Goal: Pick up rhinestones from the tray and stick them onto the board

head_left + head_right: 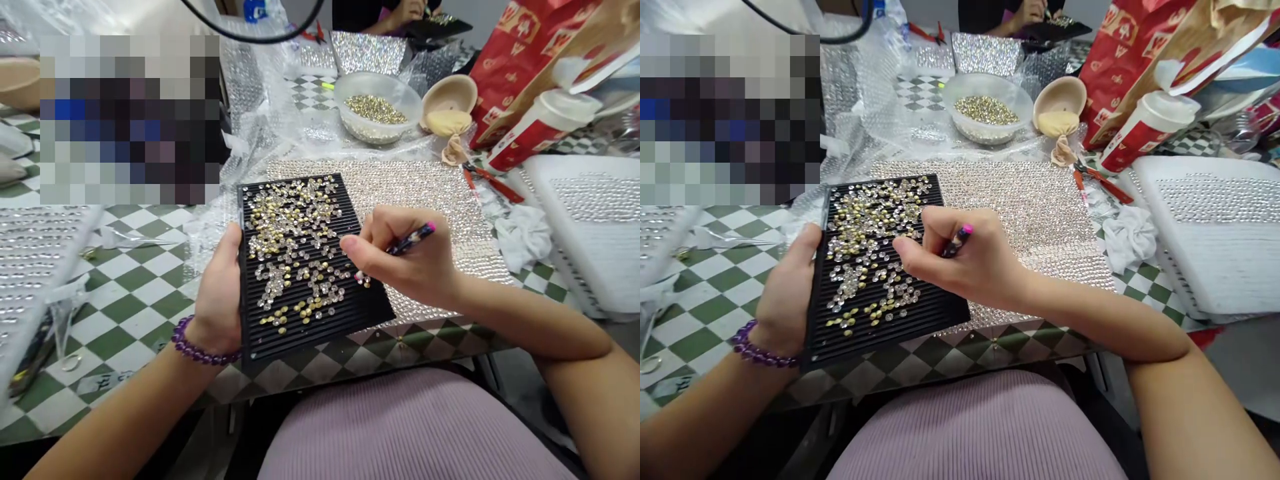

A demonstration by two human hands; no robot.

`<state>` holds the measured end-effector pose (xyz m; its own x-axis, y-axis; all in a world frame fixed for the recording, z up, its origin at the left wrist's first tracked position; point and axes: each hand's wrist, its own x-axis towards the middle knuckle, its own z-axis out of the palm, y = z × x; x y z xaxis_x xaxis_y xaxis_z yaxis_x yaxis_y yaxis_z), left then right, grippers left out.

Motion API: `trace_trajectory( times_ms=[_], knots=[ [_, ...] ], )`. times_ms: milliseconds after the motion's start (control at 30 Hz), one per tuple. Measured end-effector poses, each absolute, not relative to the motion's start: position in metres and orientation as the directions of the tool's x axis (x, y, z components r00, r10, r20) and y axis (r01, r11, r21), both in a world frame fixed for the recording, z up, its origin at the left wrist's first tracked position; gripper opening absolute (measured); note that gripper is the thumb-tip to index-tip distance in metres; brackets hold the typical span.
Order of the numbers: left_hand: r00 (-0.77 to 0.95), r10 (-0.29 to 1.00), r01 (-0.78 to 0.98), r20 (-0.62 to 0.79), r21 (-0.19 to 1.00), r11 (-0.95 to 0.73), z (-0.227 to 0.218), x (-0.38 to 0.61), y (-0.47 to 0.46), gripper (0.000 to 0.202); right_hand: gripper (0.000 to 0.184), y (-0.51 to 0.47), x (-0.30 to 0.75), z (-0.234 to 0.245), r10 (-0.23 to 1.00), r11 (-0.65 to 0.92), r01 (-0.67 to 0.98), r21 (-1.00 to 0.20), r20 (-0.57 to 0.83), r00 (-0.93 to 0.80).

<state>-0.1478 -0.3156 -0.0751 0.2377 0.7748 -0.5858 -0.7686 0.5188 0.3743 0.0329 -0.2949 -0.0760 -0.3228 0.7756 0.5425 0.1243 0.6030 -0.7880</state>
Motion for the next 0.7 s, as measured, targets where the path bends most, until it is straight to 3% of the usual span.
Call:
trace_trajectory(
  times_ms=[100, 267, 500, 700],
  knots=[
    [0.258, 0.772, -0.760, -0.581, 0.371, 0.534, -0.079, -0.150, -0.317, 0.063, 0.040, -0.283, 0.030, -0.074, 0.710, 0.643, 0.073, -0.762, 0.558, -0.430],
    [0.369, 0.808, -0.712, -0.460, 0.419, 0.564, -0.081, -0.153, -0.318, 0.068, 0.038, -0.262, 0.026, -0.071, 0.627, 0.602, -0.053, -0.797, 0.513, -0.587],
    [0.347, 0.790, -0.728, -0.505, 0.386, 0.566, -0.076, -0.154, -0.314, 0.069, 0.040, -0.264, 0.015, -0.076, 0.550, 0.653, -0.161, -0.740, 0.610, -0.570],
    [0.415, 0.801, -0.742, -0.431, 0.349, 0.572, -0.076, -0.159, -0.313, 0.070, 0.041, -0.261, 0.010, -0.079, 0.531, 0.639, -0.204, -0.742, 0.617, -0.580]
  ],
)
